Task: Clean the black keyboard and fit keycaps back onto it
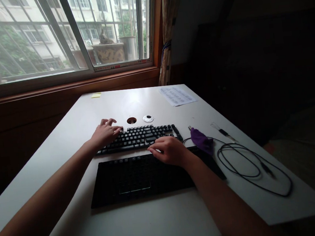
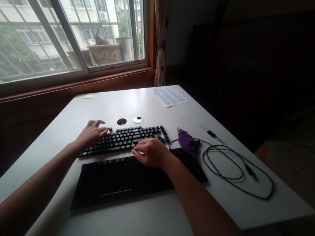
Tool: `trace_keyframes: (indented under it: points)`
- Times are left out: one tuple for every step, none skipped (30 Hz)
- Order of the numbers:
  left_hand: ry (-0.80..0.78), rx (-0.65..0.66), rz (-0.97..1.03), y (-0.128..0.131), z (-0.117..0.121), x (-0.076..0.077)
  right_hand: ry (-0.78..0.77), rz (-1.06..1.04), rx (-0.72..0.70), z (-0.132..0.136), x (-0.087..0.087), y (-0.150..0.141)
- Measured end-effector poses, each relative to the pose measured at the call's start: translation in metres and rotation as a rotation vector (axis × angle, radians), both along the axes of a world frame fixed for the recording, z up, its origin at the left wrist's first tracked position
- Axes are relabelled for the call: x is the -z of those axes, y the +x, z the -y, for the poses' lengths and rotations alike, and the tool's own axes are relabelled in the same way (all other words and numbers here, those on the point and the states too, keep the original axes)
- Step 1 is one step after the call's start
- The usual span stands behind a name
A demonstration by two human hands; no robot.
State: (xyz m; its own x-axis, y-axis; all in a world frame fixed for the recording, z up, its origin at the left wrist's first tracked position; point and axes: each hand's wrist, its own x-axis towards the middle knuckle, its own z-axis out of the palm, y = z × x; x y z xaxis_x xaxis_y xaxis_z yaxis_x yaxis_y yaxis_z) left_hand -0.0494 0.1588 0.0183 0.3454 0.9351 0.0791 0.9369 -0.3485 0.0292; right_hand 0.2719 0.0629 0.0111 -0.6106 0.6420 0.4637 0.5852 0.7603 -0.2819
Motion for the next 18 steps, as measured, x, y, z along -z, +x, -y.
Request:
trace_keyframes:
  points:
    - [0.003,0.000,0.013,-0.002,-0.002,0.000,0.001,-0.004,0.000,0.000,0.000,0.000]
    - [0.013,0.002,0.029,-0.004,-0.004,0.000,0.001,-0.006,-0.001,0.000,0.000,0.000]
    - [0.031,0.004,0.050,-0.006,-0.006,0.001,0.002,-0.009,0.000,0.000,0.000,-0.001]
    - [0.056,0.009,0.073,-0.008,-0.008,0.001,0.002,-0.011,0.001,0.000,0.000,-0.001]
    - [0.083,0.015,0.096,-0.010,-0.011,0.001,0.003,-0.012,0.003,0.000,0.000,-0.001]
    - [0.106,0.021,0.115,-0.012,-0.014,0.002,0.005,-0.012,0.005,0.000,0.000,-0.001]
    - [0.122,0.026,0.128,-0.013,-0.017,0.002,0.007,-0.011,0.007,0.000,0.000,-0.001]
    - [0.129,0.030,0.136,-0.014,-0.020,0.002,0.010,-0.010,0.009,0.000,0.000,-0.001]
    - [0.129,0.034,0.140,-0.015,-0.023,0.002,0.011,-0.010,0.011,0.000,0.000,0.000]
    - [0.122,0.037,0.140,-0.015,-0.025,0.002,0.011,-0.011,0.011,0.000,0.000,0.000]
    - [0.113,0.042,0.138,-0.014,-0.027,0.002,0.010,-0.013,0.011,0.000,0.000,0.000]
    - [0.104,0.049,0.137,-0.013,-0.030,0.002,0.007,-0.015,0.011,0.000,0.000,0.000]
    - [0.095,0.055,0.135,-0.012,-0.031,0.002,0.004,-0.017,0.011,0.000,-0.001,0.001]
    - [0.085,0.061,0.133,-0.010,-0.033,0.001,0.002,-0.017,0.012,0.000,-0.001,0.001]
    - [0.075,0.065,0.131,-0.009,-0.035,0.001,0.001,-0.016,0.015,0.000,-0.001,0.001]
    - [0.066,0.069,0.128,-0.007,-0.036,0.002,0.000,-0.015,0.018,0.000,-0.002,0.001]
    - [0.057,0.071,0.126,-0.006,-0.038,0.002,0.000,-0.014,0.019,0.000,-0.002,0.001]
    - [0.048,0.074,0.124,-0.005,-0.040,0.003,0.002,-0.015,0.020,0.000,-0.002,0.002]
